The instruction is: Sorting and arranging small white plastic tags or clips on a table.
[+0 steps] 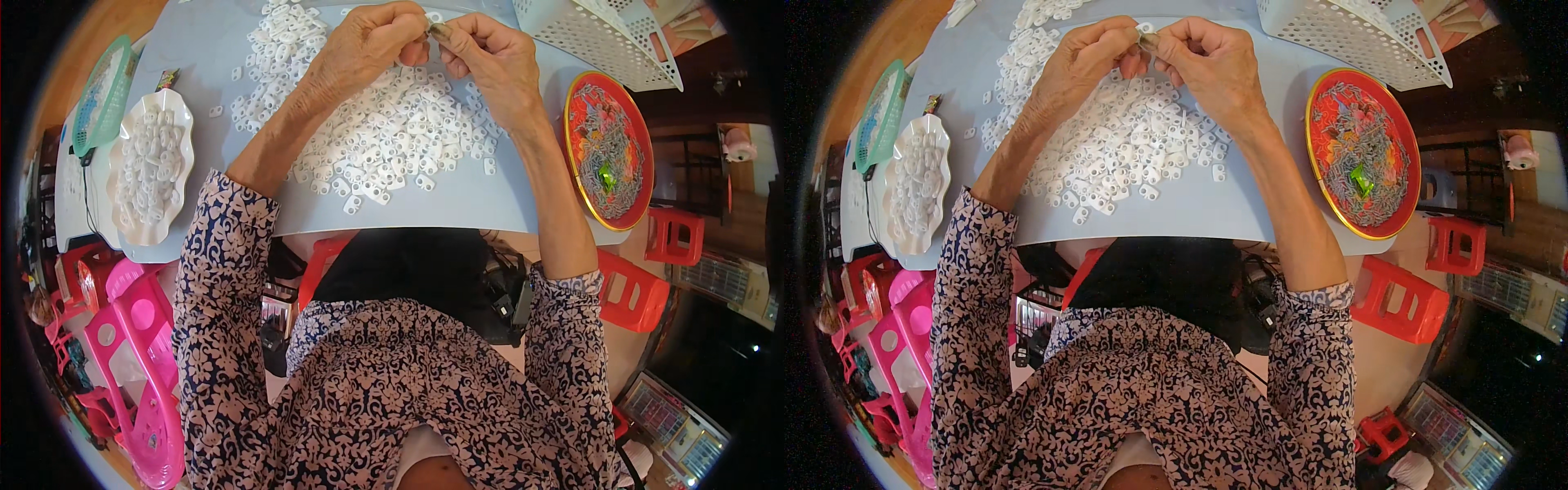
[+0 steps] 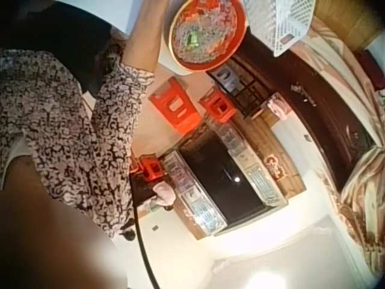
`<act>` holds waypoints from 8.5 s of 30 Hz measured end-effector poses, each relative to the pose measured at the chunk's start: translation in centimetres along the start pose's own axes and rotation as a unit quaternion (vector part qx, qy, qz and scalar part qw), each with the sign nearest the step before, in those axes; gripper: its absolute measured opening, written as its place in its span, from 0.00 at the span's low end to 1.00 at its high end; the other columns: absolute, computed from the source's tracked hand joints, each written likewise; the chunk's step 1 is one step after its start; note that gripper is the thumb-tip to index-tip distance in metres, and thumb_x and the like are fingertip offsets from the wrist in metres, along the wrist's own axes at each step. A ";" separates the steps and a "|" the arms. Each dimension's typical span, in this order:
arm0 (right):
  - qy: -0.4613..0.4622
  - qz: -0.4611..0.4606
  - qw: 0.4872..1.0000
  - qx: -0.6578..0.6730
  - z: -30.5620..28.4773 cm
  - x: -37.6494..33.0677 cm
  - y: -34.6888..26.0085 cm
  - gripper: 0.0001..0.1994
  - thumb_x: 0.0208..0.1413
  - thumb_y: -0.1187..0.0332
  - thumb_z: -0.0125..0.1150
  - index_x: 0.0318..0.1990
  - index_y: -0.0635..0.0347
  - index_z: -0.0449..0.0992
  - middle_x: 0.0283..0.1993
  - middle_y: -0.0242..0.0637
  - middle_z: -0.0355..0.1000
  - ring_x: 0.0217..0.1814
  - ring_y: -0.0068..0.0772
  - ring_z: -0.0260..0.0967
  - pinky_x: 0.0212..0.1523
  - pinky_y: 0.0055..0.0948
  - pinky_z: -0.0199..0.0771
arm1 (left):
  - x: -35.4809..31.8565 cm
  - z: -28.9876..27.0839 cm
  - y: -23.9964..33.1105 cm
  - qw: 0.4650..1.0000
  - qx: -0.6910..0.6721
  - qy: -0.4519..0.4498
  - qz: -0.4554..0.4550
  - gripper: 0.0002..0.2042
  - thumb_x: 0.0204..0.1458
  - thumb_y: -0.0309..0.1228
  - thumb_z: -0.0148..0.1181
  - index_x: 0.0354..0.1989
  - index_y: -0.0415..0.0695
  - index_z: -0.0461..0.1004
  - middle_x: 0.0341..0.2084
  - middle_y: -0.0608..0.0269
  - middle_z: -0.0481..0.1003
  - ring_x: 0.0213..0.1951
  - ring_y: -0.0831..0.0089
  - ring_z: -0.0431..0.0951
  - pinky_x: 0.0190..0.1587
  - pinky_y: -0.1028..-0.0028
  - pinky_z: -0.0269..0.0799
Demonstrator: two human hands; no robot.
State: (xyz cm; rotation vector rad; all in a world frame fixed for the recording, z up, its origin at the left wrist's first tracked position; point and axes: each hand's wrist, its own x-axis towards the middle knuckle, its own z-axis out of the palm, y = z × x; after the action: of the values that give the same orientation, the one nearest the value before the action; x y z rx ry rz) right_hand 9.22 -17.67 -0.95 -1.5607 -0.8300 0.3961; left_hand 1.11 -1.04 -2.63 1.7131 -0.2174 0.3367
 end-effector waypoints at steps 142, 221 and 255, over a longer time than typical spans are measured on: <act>0.012 0.000 0.998 -0.054 -0.8 0.5 -0.6 0.11 0.49 0.74 0.59 0.40 0.67 0.78 0.27 0.31 0.75 0.28 0.16 0.68 0.29 0.18 0.69 | 0.6 0.9 2.3 0.971 0.235 0.039 0.025 0.14 0.47 0.18 0.52 0.43 0.42 0.67 0.23 0.69 0.67 0.32 0.79 0.68 0.37 0.76 0.66; -0.081 -0.334 0.937 0.065 -1.6 2.6 1.0 0.09 0.55 0.78 0.55 0.44 0.65 0.69 0.31 0.25 0.70 0.30 0.10 0.64 0.30 0.10 0.64 | 0.4 2.2 0.7 0.998 0.017 0.054 -0.007 0.10 0.58 0.33 0.50 0.28 0.41 0.73 0.17 0.71 0.70 0.22 0.85 0.64 0.25 0.81 0.59; 0.048 -0.034 0.998 -0.037 -0.8 0.8 -0.6 0.10 0.54 0.65 0.61 0.28 0.64 0.76 0.21 0.24 0.68 0.23 0.12 0.58 0.23 0.16 0.57 | 0.2 1.3 0.6 0.998 0.022 0.045 -0.039 0.10 0.54 0.32 0.52 0.26 0.41 0.74 0.18 0.71 0.72 0.23 0.86 0.66 0.26 0.82 0.62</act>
State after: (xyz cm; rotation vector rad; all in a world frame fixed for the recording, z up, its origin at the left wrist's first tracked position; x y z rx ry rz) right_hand 10.13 -17.68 -0.09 -1.6017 -0.8284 0.2423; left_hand 1.22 -2.45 -2.17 1.7397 -0.0762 0.3623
